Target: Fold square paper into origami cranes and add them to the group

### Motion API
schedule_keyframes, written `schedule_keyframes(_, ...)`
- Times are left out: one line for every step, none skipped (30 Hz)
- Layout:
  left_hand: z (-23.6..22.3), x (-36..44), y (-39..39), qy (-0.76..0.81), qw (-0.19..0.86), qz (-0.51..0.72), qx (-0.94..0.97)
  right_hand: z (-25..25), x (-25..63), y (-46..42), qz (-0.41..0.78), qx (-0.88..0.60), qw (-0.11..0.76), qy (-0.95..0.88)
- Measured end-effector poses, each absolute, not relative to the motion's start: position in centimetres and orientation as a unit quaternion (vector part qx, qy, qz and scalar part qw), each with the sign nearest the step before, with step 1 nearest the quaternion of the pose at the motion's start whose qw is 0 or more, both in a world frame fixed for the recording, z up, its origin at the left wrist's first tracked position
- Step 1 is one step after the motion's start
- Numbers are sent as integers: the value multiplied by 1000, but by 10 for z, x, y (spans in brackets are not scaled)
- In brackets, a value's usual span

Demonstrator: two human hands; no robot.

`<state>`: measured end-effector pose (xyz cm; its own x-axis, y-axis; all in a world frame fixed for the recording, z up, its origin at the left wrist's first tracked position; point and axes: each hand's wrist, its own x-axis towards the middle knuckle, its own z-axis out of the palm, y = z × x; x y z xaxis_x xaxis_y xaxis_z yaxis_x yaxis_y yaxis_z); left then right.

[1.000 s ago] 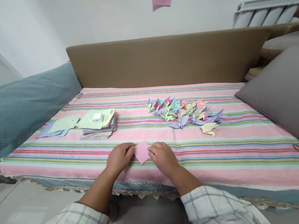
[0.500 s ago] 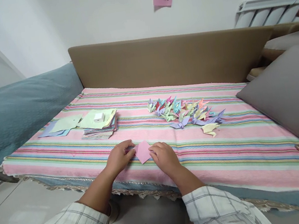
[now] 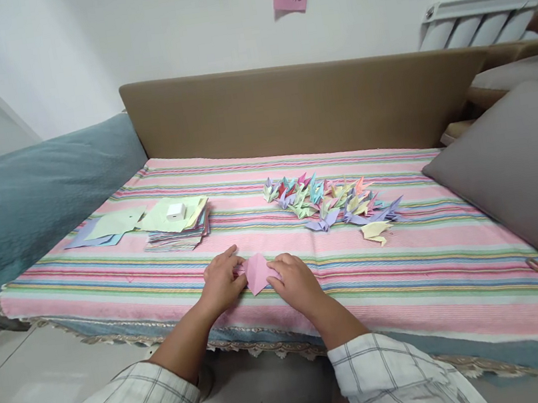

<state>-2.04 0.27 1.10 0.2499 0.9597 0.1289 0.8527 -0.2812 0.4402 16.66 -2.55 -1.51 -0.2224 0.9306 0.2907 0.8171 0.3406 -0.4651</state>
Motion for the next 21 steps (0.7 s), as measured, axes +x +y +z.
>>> schedule_keyframes(11, -20, 3, 584, 141, 188, 777, -16, 167, -25, 111, -562, 267, -775)
schedule_keyframes(10, -19, 3, 584, 142, 187, 777, -16, 168, -25, 116, -560, 268, -775)
schedule_keyframes(10, -19, 3, 582, 144, 187, 778, -17, 168, -24, 119, -558, 269, -776)
schedule_keyframes(10, -18, 3, 579, 147, 187, 780, -17, 168, -24, 122, -556, 270, -777)
schedule_keyframes(10, -18, 3, 576, 150, 188, 782, -18, 168, -24, 123, -553, 270, -778)
schedule_keyframes(10, -18, 3, 572, 153, 189, 783, -18, 169, -23, 122, -551, 269, -780)
schedule_keyframes(10, -17, 3, 569, 157, 190, 785, -19, 168, -23, 122, -550, 269, -781)
schedule_keyframes(10, -17, 3, 566, 160, 190, 786, -19, 168, -23, 121, -550, 267, -782)
schedule_keyframes(10, -16, 3, 563, 164, 188, 788, -18, 168, -23, 120, -550, 266, -783)
schedule_keyframes(10, -16, 3, 561, 166, 186, 790, -18, 168, -23, 121, -550, 265, -783)
schedule_keyframes(10, -16, 2, 559, 168, 183, 791, -18, 168, -23, 122, -549, 265, -783)
schedule_keyframes(10, -16, 2, 558, 169, 180, 792, -18, 168, -23, 123, -549, 267, -782)
schedule_keyframes(11, -16, 2, 559, 169, 177, 792, -17, 168, -23, 125, -548, 269, -782)
schedule_keyframes(11, -16, 3, 560, 168, 173, 792, -17, 168, -23, 126, -548, 272, -781)
schedule_keyframes(11, -16, 3, 561, 168, 170, 792, -18, 168, -23, 127, -548, 274, -780)
schedule_keyframes(12, -16, 3, 562, 170, 168, 792, -18, 168, -23, 128, -548, 276, -779)
schedule_keyframes(12, -17, 3, 560, 173, 166, 793, -18, 168, -23, 129, -549, 276, -778)
schedule_keyframes(13, -17, 2, 558, 177, 167, 793, -17, 168, -23, 130, -550, 276, -778)
schedule_keyframes(13, -17, 2, 554, 183, 169, 794, -17, 168, -23, 132, -551, 276, -776)
schedule_keyframes(14, -17, 2, 551, 188, 170, 795, -17, 168, -23, 135, -553, 276, -775)
schedule_keyframes(14, -16, 2, 548, 194, 171, 796, -16, 168, -23, 138, -554, 275, -773)
